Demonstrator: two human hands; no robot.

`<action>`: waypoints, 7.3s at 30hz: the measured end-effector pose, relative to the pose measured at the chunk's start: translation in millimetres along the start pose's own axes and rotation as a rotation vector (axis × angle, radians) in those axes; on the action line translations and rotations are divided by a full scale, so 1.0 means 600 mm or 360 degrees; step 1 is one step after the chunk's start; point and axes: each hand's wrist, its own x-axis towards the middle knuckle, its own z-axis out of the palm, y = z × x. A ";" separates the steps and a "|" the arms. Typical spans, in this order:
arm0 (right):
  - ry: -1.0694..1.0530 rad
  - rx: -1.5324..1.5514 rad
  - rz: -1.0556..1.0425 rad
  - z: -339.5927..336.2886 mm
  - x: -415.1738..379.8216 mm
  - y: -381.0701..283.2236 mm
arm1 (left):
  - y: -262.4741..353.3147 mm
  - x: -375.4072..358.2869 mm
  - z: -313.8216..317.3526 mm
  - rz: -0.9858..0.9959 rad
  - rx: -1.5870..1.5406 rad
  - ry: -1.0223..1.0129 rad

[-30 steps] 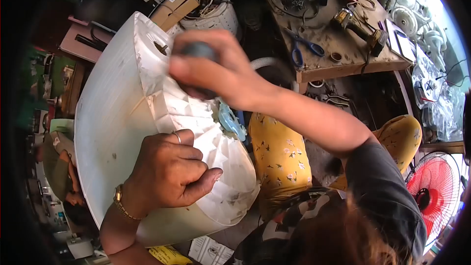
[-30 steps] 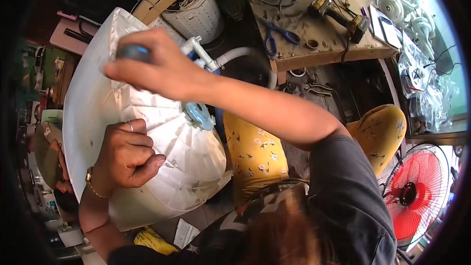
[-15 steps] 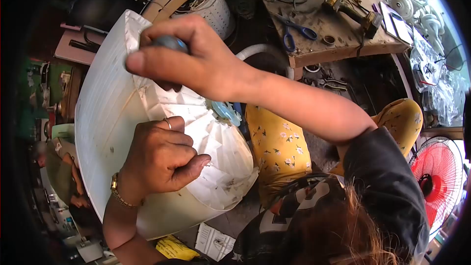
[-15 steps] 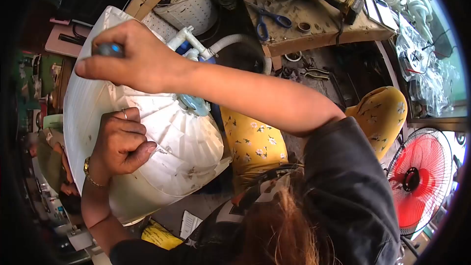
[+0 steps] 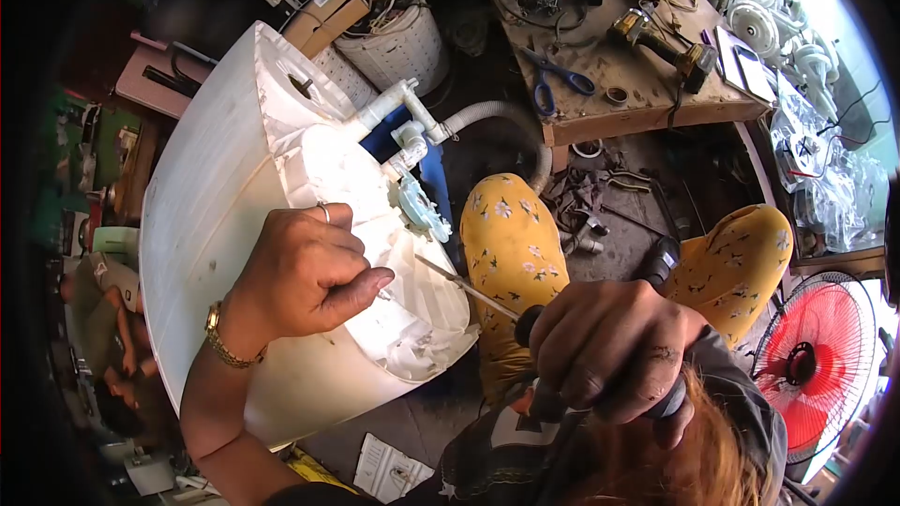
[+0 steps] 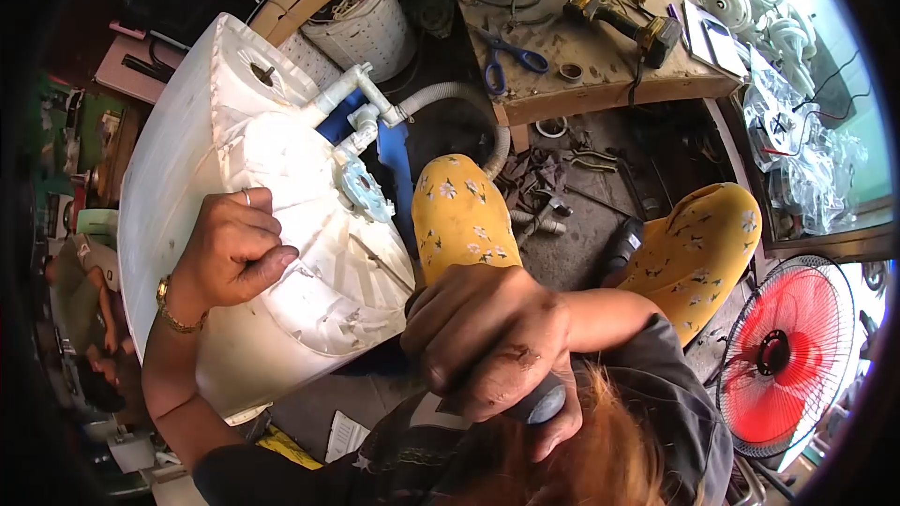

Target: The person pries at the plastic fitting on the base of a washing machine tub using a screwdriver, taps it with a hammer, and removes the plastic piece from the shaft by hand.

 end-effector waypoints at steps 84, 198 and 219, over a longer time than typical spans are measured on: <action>0.0239 -0.0725 0.0901 -0.098 0.035 0.186 | -0.012 0.011 0.006 0.0011 0.0061 0.0097; 0.0661 -0.0306 0.0589 -0.173 0.164 0.156 | -0.001 -0.012 -0.001 0.0075 -0.0005 0.0017; 0.0513 -0.0351 0.1208 -0.142 0.059 0.191 | 0.002 -0.011 -0.015 0.0088 0.0089 -0.0037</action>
